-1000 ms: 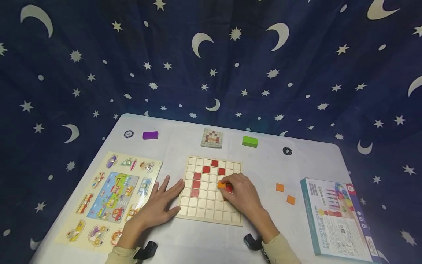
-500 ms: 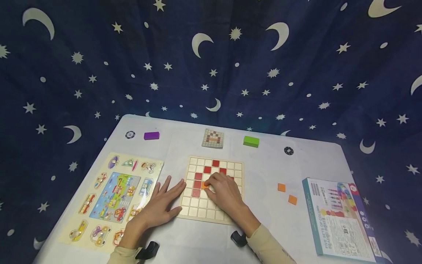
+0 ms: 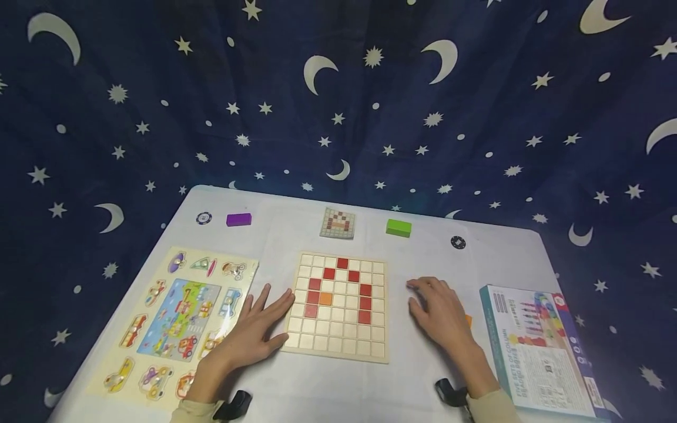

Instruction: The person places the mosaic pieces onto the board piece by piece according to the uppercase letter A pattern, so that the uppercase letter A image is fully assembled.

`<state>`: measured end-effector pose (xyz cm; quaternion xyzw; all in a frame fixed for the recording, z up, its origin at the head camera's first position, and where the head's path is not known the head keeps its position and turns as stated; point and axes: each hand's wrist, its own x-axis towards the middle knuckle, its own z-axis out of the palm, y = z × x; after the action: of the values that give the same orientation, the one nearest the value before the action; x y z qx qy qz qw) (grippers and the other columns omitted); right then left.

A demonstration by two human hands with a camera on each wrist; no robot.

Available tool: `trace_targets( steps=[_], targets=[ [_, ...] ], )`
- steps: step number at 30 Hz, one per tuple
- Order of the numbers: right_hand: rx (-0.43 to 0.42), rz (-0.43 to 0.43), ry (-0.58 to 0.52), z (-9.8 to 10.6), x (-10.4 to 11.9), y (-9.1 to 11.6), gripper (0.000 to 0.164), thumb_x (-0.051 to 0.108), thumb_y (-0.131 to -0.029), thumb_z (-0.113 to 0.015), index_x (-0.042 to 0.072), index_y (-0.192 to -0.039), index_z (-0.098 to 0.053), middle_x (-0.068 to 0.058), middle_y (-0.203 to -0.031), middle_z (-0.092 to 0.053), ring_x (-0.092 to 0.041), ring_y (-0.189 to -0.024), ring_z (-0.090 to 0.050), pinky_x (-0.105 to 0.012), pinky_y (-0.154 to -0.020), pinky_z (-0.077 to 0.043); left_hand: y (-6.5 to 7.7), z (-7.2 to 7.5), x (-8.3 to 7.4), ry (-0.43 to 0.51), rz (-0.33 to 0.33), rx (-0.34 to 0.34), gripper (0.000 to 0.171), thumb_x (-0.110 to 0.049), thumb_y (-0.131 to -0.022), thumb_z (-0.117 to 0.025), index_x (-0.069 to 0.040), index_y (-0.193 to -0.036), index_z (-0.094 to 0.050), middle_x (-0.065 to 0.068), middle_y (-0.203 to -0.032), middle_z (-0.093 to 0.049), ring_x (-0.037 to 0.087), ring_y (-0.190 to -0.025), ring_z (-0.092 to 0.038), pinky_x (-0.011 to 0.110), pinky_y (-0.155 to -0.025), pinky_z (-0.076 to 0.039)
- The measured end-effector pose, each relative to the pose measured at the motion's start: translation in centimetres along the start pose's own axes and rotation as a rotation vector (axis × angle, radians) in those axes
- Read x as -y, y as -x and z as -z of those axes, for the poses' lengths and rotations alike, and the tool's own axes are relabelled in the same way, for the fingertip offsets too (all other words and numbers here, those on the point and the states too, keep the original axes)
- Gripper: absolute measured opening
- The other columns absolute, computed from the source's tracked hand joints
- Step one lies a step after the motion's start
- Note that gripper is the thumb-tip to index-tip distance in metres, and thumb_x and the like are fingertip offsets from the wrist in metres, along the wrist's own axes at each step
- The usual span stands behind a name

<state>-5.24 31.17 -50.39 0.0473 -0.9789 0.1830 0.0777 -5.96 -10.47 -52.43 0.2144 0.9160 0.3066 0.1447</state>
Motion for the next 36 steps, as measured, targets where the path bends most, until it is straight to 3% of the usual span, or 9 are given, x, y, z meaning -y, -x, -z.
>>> trace_targets(
  steps=[6,13,21,29,36],
  targets=[
    [0.012,-0.088,0.088,2.2,-4.3,1.8,0.043,0.009,-0.088,-0.078,0.002,-0.130,-0.071,-0.028,-0.126,-0.067,-0.043,-0.106,-0.064,-0.062,-0.087,-0.052,0.1,0.0,0.0,-0.001,-0.002,0.001,0.075,-0.028,-0.098,-0.068,-0.019,-0.166,-0.039,-0.003,-0.175,-0.035,0.039,-0.169,-0.006,0.069,-0.134,0.001],
    [-0.017,-0.094,0.129,1.9,-4.6,1.8,0.034,0.015,-0.086,-0.082,0.003,-0.117,-0.077,-0.025,-0.113,-0.074,-0.039,-0.094,-0.068,-0.057,-0.077,-0.055,0.0,0.1,0.0,-0.001,0.000,0.002,0.075,-0.028,-0.098,-0.068,-0.019,-0.166,-0.039,-0.003,-0.175,-0.035,0.039,-0.169,-0.006,0.069,-0.134,0.000],
    [-0.062,0.007,0.074,-0.6,0.5,0.1,0.036,0.022,-0.086,-0.085,0.007,-0.118,-0.078,-0.014,-0.110,-0.080,-0.034,-0.099,-0.073,-0.054,-0.086,-0.057,0.0,0.0,0.0,-0.014,-0.001,0.002,0.075,-0.029,-0.098,-0.068,-0.019,-0.166,-0.039,-0.004,-0.175,-0.034,0.039,-0.169,-0.006,0.069,-0.135,-0.001],
    [-0.056,0.234,-0.001,-4.1,7.2,-1.8,0.024,0.024,-0.084,-0.088,0.017,-0.105,-0.079,0.002,-0.103,-0.080,-0.016,-0.091,-0.068,-0.037,-0.081,-0.054,0.0,0.0,0.1,-0.014,0.000,0.001,0.075,-0.029,-0.098,-0.068,-0.020,-0.166,-0.039,-0.005,-0.176,-0.033,0.038,-0.169,-0.006,0.069,-0.135,0.000],
    [-0.039,0.322,0.027,-5.7,10.2,-2.5,0.016,0.024,-0.084,-0.089,0.022,-0.097,-0.080,0.007,-0.103,-0.079,-0.012,-0.089,-0.066,-0.032,-0.079,-0.052,0.0,0.1,0.1,-0.015,0.002,0.004,0.075,-0.030,-0.098,-0.069,-0.021,-0.166,-0.038,-0.005,-0.176,-0.033,0.039,-0.169,-0.007,0.070,-0.134,-0.001]
  ],
)
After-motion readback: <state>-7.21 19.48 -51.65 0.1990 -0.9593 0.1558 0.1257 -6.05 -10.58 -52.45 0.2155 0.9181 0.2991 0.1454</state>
